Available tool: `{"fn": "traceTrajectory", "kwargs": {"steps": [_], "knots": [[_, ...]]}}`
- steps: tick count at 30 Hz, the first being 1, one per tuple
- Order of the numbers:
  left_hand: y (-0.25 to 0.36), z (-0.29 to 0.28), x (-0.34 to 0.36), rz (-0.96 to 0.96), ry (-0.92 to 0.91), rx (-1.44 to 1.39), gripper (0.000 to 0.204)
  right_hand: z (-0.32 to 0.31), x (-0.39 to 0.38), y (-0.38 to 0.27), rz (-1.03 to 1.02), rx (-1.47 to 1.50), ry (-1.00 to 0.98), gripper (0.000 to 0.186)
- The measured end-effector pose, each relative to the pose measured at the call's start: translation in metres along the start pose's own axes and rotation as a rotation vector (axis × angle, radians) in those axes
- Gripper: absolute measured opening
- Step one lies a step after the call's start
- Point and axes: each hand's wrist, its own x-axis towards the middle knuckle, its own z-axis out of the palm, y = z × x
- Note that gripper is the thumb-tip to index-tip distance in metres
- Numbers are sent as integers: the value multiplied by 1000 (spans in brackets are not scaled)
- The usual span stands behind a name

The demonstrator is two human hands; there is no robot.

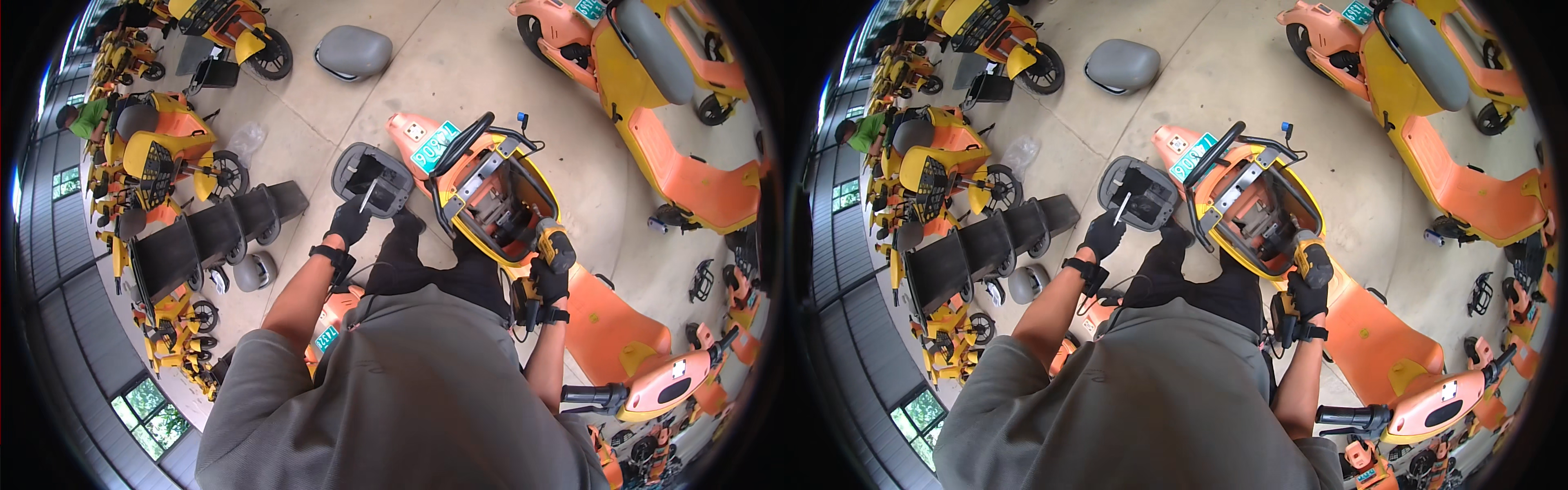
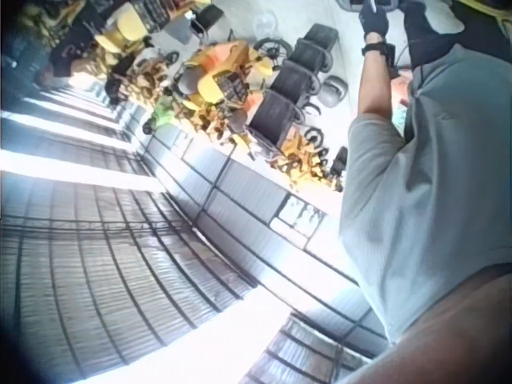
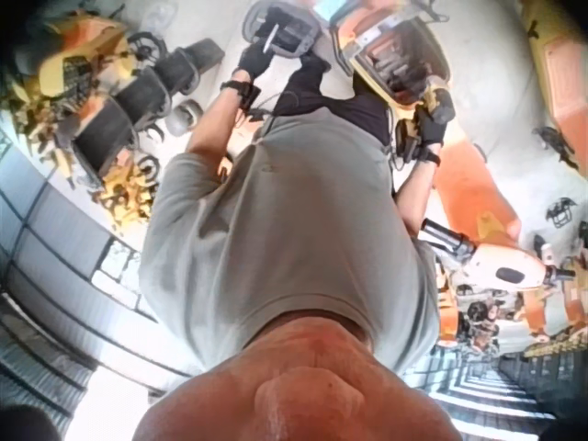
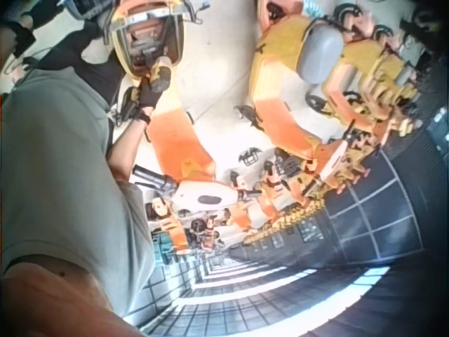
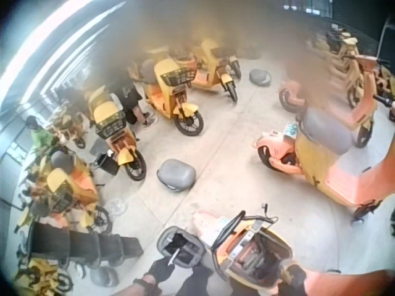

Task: The person performs maintenance on a scooter by using a power drill to remove and install screws, and using shears to cut a cable tie, while working within the scooter's internal compartments.

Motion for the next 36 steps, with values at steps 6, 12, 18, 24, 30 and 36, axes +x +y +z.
{"fn": "traceTrajectory", "kwargs": {"steps": [6,12,18,24,30,36], "knots": [[65,4,17,313,119,-57,18,12,-9,-29,-5,31,-14,17],[172,43,79,501,-46,-51,29,14,-9,-24,-31,-14,-30,18],[203,39,92,271,-257,128,32,14,-10,-23,-55,-16,-55,18],[178,8,86,398,-188,-289,19,13,-1,-31,-112,-25,-20,21],[193,-108,19,232,-77,-301,21,21,14,-55,-127,36,-85,12],[66,-80,-57,158,268,-611,16,13,24,-57,-173,93,-218,13]]}}
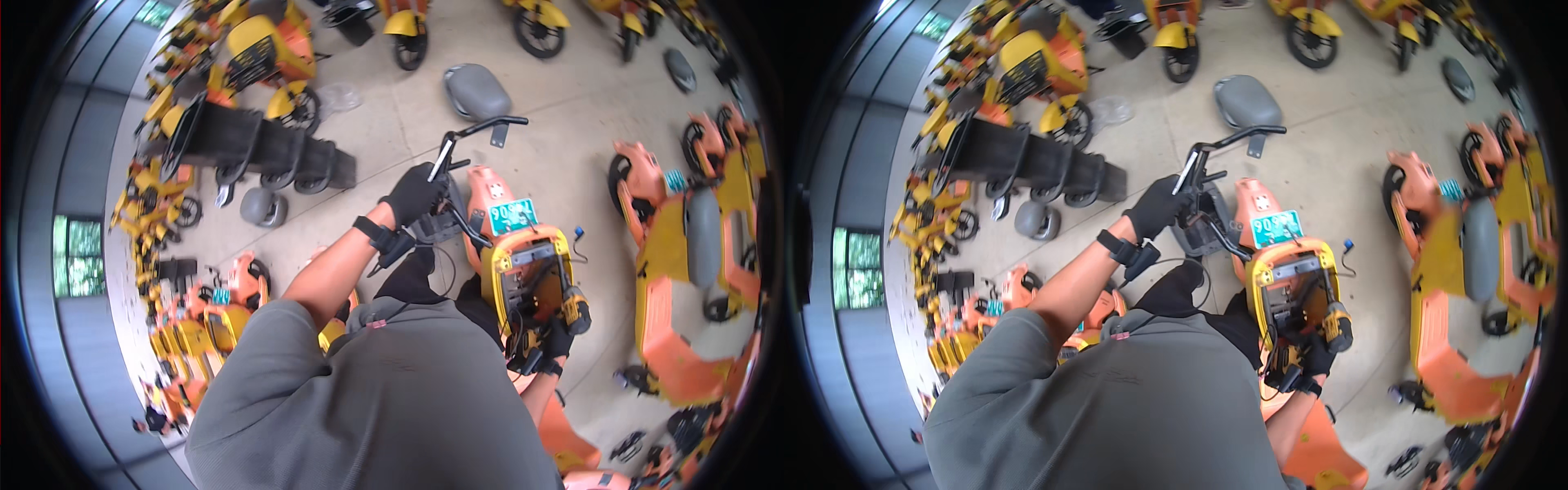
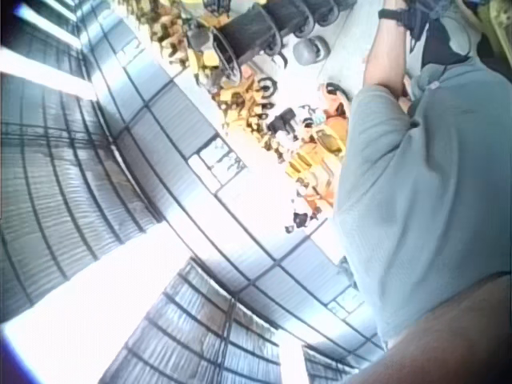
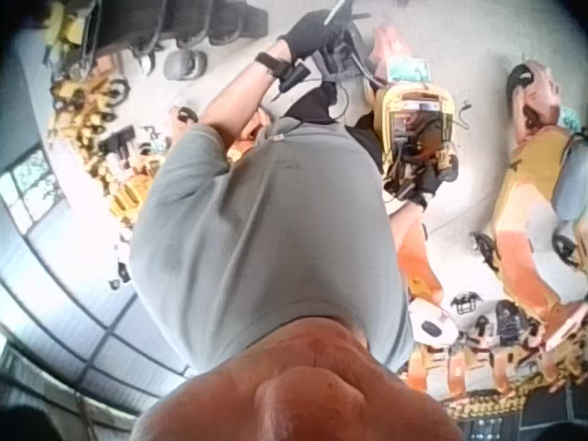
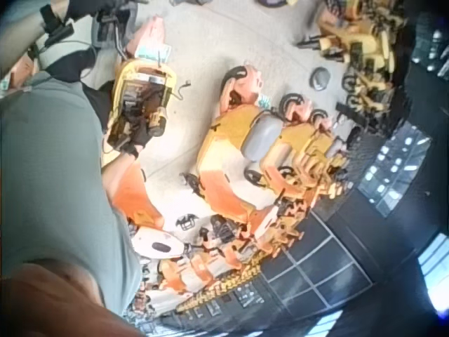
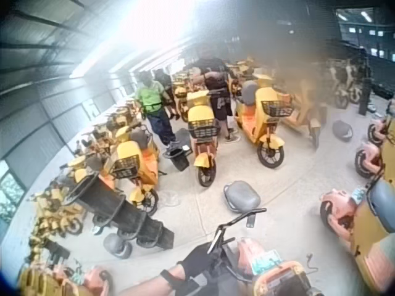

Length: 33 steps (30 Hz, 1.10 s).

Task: The person performs maintenance on a scooter by using a power drill to remove and install screws, and using shears to cut a cable tie, while working within the scooter's internal compartments.

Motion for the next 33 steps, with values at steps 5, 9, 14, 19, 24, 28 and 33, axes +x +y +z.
{"fn": "traceTrajectory", "kwargs": {"steps": [5,9,14,19,24,28,33], "knots": [[-78,-56,-54,-185,350,-1,20,-24,51,33,108,-140,-68,26],[-163,-111,-86,-530,651,-413,15,10,46,8,104,-221,-107,25],[-291,-175,-157,-447,249,1061,11,78,9,-40,35,-429,-204,23],[-412,-192,-197,-637,565,412,9,154,-18,-58,-23,-560,-265,22],[-388,-226,-192,-742,690,-99,15,204,-54,-62,-65,-633,-265,20],[-371,-249,-180,-818,783,-707,25,241,-76,-70,-70,-690,-263,20],[-427,-273,-160,-986,864,-715,26,259,-106,-77,-1,-736,-186,19]]}}
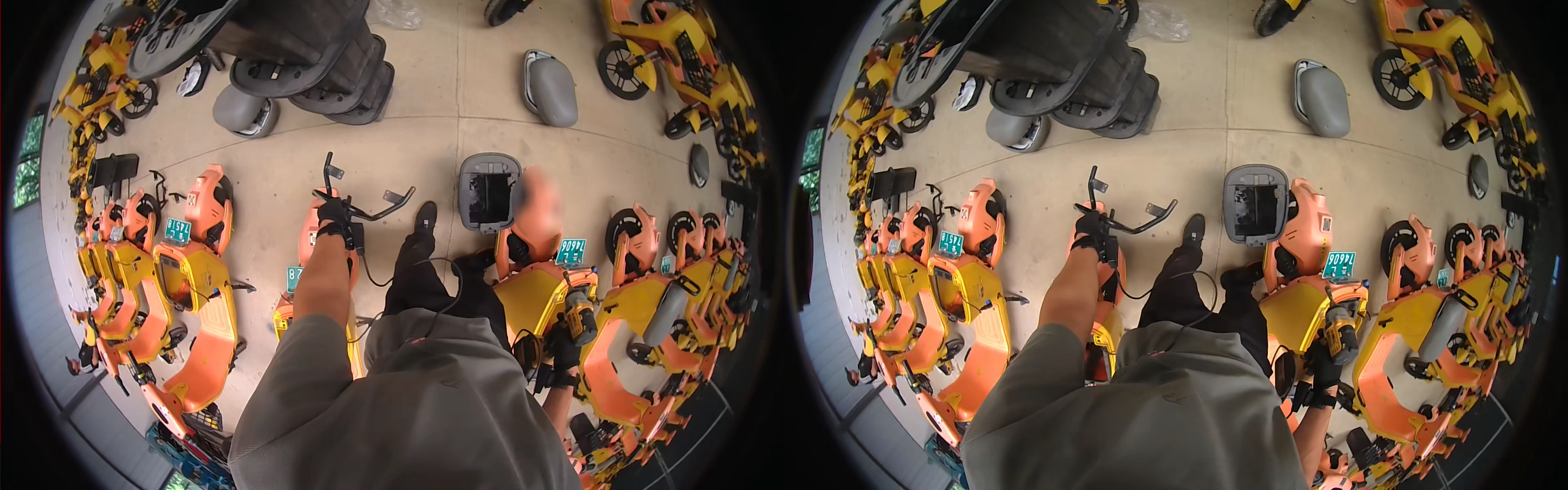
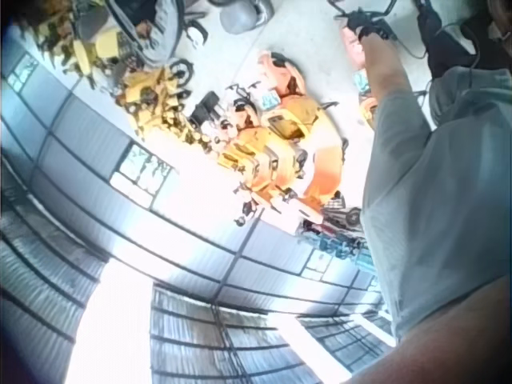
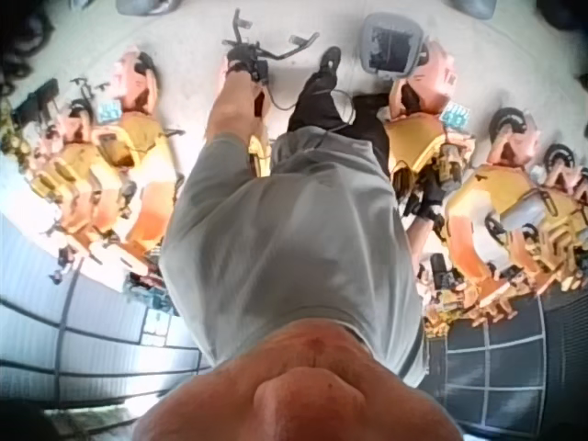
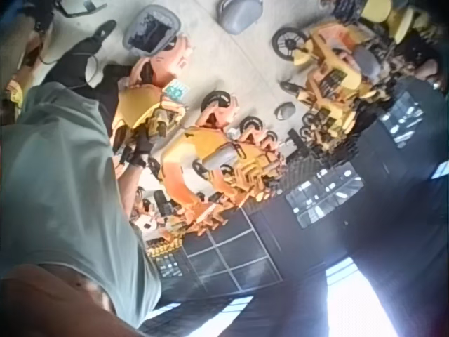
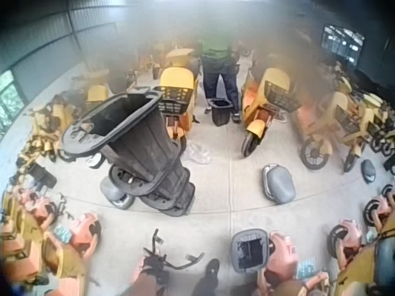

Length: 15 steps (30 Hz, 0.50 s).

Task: The person performs maintenance on a scooter by using a power drill to remove and install screws, and using shears to cut a cable tie, while working within the scooter's internal compartments.

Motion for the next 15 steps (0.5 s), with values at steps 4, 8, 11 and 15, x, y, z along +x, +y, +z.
{"fn": "traceTrajectory", "kwargs": {"steps": [4,8,11,15], "knots": [[-22,-2,56,-10,-116,-172,28,-2,-2,6,168,-17,-19,24],[-35,15,81,-11,-138,-274,21,7,-5,10,116,-17,69,19],[-42,51,96,-55,-195,-158,21,18,-13,-5,51,-8,121,25],[-161,8,273,206,-388,317,16,17,13,11,18,44,48,28]]}}
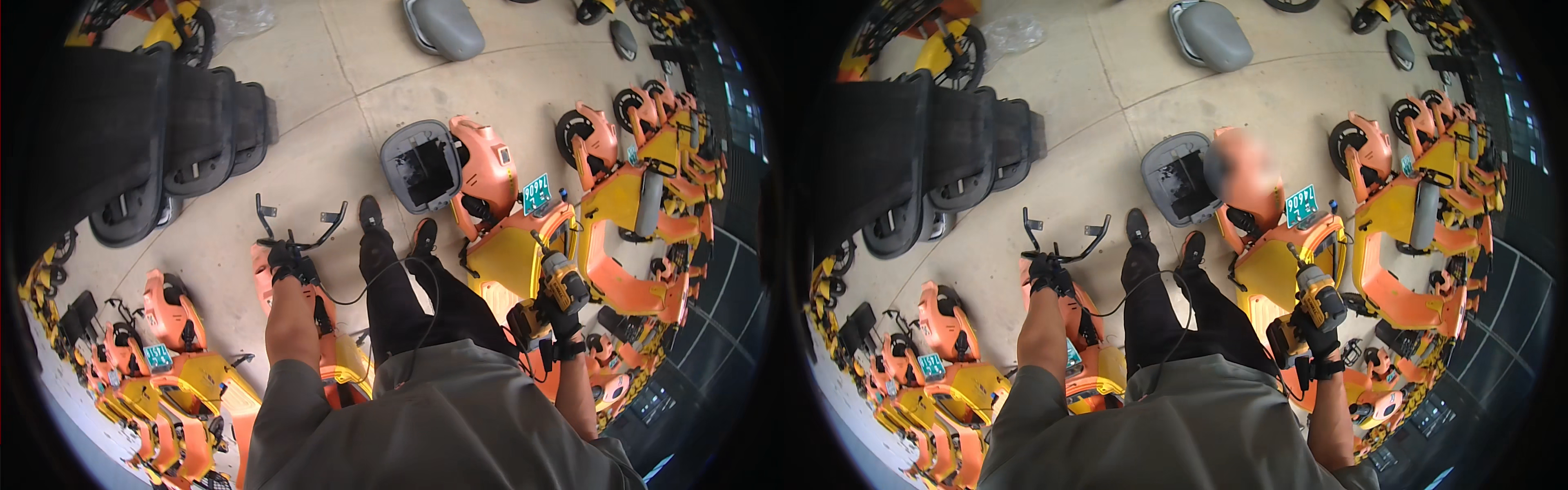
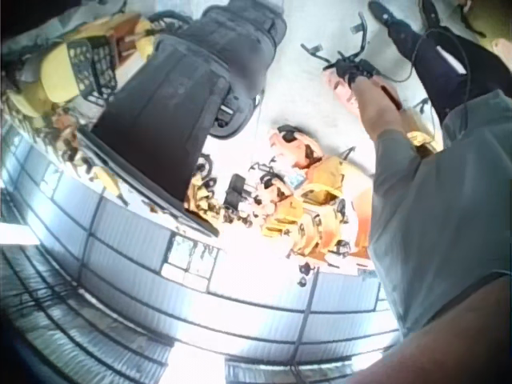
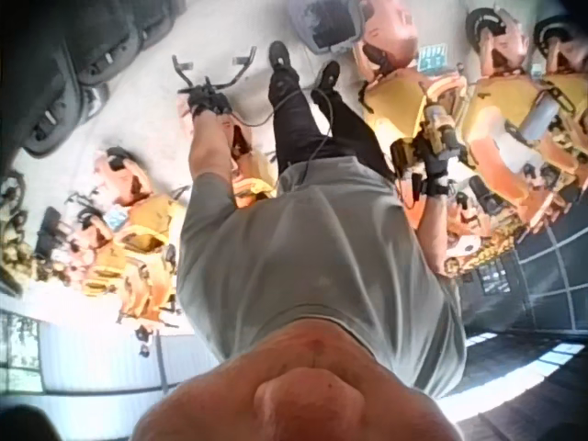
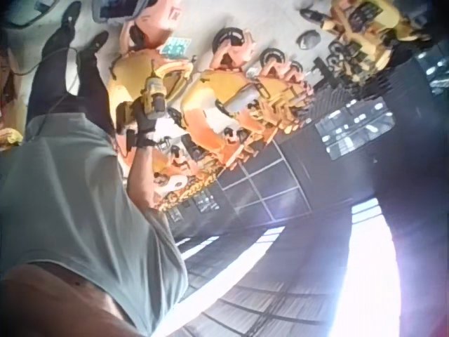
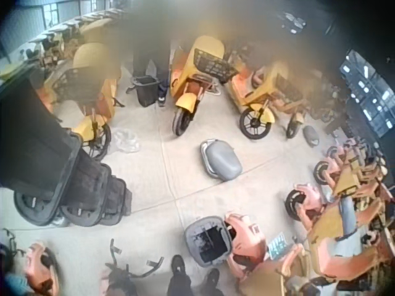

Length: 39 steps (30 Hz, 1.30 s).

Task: The person performs maintenance on a scooter by using a power drill to remove and install screws, and using shears to cut a cable tie, while working within the scooter's internal compartments.

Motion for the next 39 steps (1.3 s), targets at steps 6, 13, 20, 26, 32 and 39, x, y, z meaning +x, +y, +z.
{"fn": "traceTrajectory", "kwargs": {"steps": [6,13,20,26,32,39], "knots": [[-10,19,40,140,62,487,22,19,6,-16,46,-72,-1,27],[117,98,13,-163,87,-371,21,12,13,14,-43,-302,-37,39],[55,89,58,-164,64,-142,25,25,18,-12,-92,-349,-56,41],[175,187,-27,-248,-86,-173,12,13,6,-8,-190,-303,-3,32],[210,237,-19,-113,-148,-2,41,25,-14,-8,138,481,49,35],[303,335,-24,172,-401,444,45,16,-34,44,-149,-493,-29,34]]}}
